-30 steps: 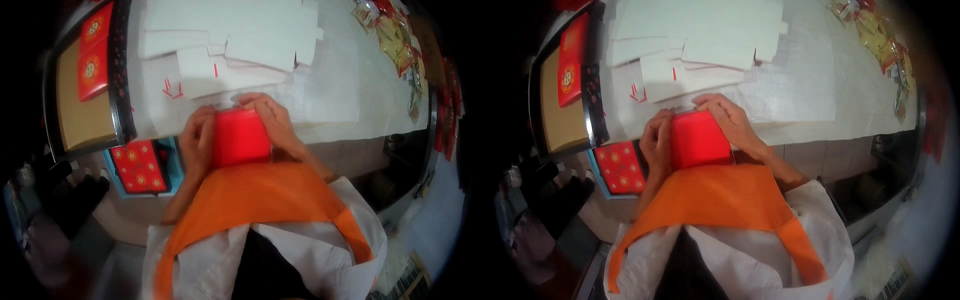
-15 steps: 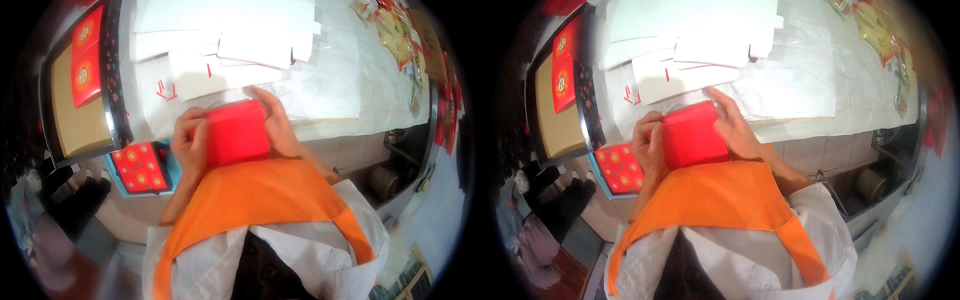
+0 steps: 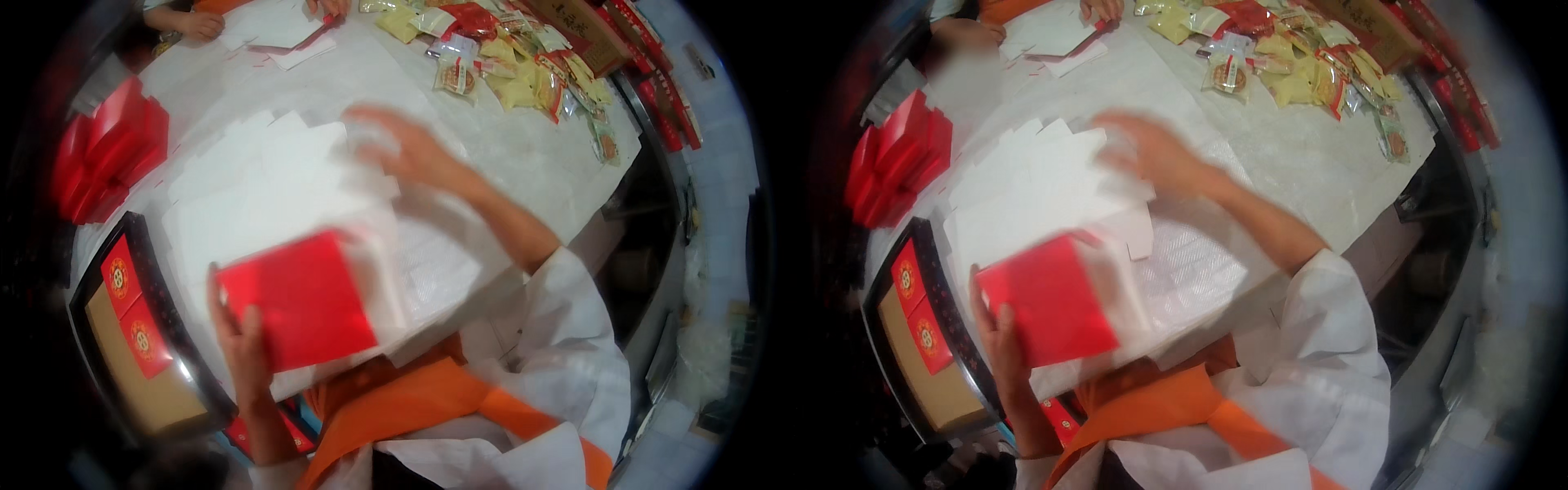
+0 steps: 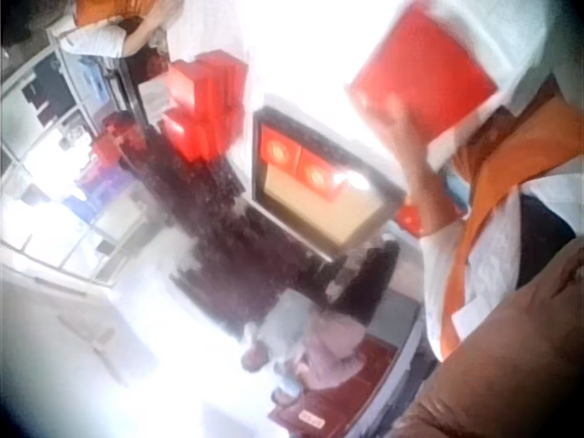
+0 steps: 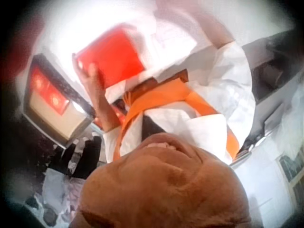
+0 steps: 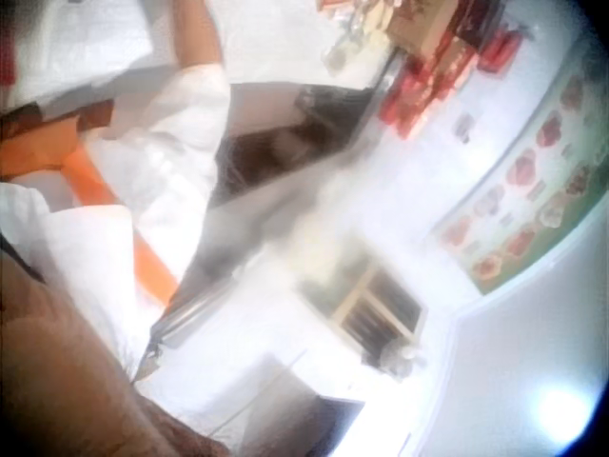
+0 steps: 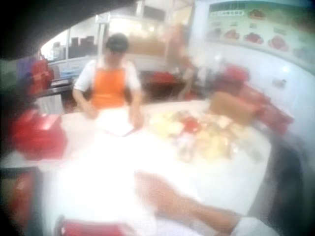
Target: The person assembles small red boxes by folding white cardboard inserts and placing them inside the red outer shells. They repeatedly pick up a white insert, fold it into a rectangular shape, and insert it into a red box, then place the finished unit into a tray. The process is repetitive and involves handling multiple identical units.
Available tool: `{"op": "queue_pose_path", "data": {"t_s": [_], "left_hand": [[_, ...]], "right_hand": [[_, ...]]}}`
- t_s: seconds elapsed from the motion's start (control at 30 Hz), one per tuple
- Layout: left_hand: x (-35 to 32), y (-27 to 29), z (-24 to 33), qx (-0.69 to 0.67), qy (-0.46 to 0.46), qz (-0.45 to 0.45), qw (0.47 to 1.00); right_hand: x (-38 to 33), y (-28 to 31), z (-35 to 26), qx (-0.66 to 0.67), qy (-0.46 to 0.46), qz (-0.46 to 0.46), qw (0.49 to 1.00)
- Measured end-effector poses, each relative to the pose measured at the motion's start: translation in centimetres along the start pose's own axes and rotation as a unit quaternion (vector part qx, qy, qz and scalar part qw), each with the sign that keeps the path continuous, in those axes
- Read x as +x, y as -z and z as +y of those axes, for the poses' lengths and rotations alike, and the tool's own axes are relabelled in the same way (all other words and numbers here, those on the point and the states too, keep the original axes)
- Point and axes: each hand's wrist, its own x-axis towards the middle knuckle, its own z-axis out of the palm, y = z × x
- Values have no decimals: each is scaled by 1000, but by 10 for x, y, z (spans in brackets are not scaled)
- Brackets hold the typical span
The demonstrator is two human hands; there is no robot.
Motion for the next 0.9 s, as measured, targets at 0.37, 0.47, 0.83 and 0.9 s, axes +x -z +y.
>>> {"op": "queue_pose_path", "data": {"t_s": [0.37, 0.47, 0.83, 0.9], "left_hand": [[29, 41, -32, -47, 99, 219, 969], [26, 38, -35, -66, 74, 216, 971], [17, 30, -45, -38, 3, 205, 978], [16, 32, -50, -29, 4, 197, 980]], "right_hand": [[-7, 116, 222, -390, -72, 14, 918], [2, 98, 161, -26, -174, 189, 966], [30, -38, -40, 154, -203, -165, 953], [33, -56, -26, 83, -165, -204, 962]]}}
